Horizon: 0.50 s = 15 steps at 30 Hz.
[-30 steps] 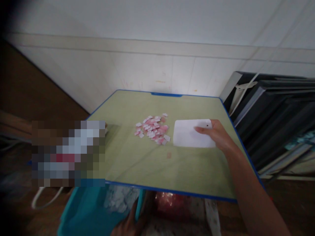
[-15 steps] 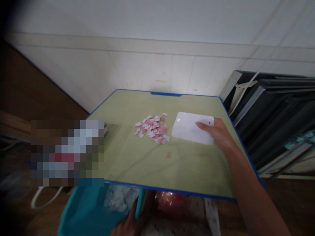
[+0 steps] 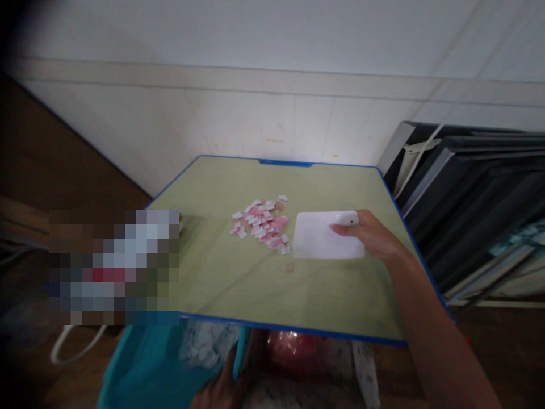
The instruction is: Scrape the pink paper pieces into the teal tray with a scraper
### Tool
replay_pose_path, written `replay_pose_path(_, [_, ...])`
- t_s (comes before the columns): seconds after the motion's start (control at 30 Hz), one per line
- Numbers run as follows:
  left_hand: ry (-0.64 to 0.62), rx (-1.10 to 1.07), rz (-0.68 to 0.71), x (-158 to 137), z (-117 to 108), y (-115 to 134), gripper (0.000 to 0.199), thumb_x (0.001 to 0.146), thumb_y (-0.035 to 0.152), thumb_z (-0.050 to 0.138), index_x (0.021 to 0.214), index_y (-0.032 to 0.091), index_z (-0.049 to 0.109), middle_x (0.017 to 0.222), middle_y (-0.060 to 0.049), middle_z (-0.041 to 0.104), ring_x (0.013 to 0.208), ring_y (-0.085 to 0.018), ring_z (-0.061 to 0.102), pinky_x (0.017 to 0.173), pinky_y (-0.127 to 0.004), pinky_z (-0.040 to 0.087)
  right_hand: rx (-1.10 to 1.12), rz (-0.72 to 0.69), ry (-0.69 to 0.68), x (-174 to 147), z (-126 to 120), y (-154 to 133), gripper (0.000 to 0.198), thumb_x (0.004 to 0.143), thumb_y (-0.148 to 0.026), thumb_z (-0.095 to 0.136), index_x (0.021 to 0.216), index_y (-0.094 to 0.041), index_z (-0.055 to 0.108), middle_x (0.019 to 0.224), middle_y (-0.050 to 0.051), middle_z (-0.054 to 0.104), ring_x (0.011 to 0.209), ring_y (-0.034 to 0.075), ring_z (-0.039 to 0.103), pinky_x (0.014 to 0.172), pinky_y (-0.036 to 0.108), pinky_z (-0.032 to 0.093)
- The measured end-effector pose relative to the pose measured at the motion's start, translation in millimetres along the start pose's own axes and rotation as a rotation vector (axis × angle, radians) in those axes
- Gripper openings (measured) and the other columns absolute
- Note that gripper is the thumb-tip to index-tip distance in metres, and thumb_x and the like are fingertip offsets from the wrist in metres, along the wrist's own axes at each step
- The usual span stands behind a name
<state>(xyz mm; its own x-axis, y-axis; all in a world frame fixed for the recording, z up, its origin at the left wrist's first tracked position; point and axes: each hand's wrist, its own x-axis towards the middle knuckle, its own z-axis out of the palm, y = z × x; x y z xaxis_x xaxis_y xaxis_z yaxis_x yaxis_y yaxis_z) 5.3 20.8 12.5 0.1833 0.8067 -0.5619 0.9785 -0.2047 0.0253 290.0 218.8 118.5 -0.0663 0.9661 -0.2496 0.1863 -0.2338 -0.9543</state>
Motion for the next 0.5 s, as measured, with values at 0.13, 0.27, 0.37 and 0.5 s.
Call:
replay_pose_path(0.13, [0.017,-0.037,0.004,-0.1,-0.3,-0.5,0.053,0.064,0.017,0.060,0.112,0.036,0.048,0.129,-0.016,0.038,0.084,-0.023,0.060,0.069,-0.036,0.050,0.058,-0.058,0.077,5.8,-3.1,4.3,0.034,0.055,-0.035,0.070,0.082,-0.016,0.064,0.075,0.004,0.069,0.062,0.018,0.063,0.060,0.030,0.049])
replay_pose_path(0.27, [0.011,-0.027,-0.001,-0.2,-1.0,-0.2,0.052,0.064,0.017,0.060,0.112,0.034,0.049,0.125,-0.017,0.043,0.082,-0.023,0.060,0.068,-0.035,0.050,0.049,-0.065,0.092,12.4,-3.9,10.5,0.031,0.055,-0.034,0.070,0.079,-0.016,0.064,0.074,0.003,0.069,0.062,0.017,0.062,0.062,0.030,0.048])
replay_pose_path(0.37, [0.010,-0.030,-0.002,-0.2,-0.8,0.5,0.055,0.065,0.015,0.059,0.114,0.035,0.046,0.128,-0.016,0.040,0.082,-0.023,0.060,0.069,-0.035,0.050,0.013,-0.035,0.043,10.5,-3.5,10.1,0.027,0.054,-0.032,0.071,0.074,-0.015,0.065,0.069,0.003,0.069,0.059,0.017,0.061,0.058,0.029,0.047])
replay_pose_path(0.5, [-0.021,-0.024,-0.017,0.3,-0.8,1.2,0.062,0.063,0.013,0.059,0.118,0.034,0.041,0.131,-0.018,0.034,0.083,-0.024,0.060,0.069,-0.036,0.049,-0.043,0.020,-0.084,1.9,-0.2,3.1,0.024,0.053,-0.031,0.071,0.069,-0.014,0.067,0.065,0.002,0.068,0.055,0.015,0.060,0.054,0.026,0.045])
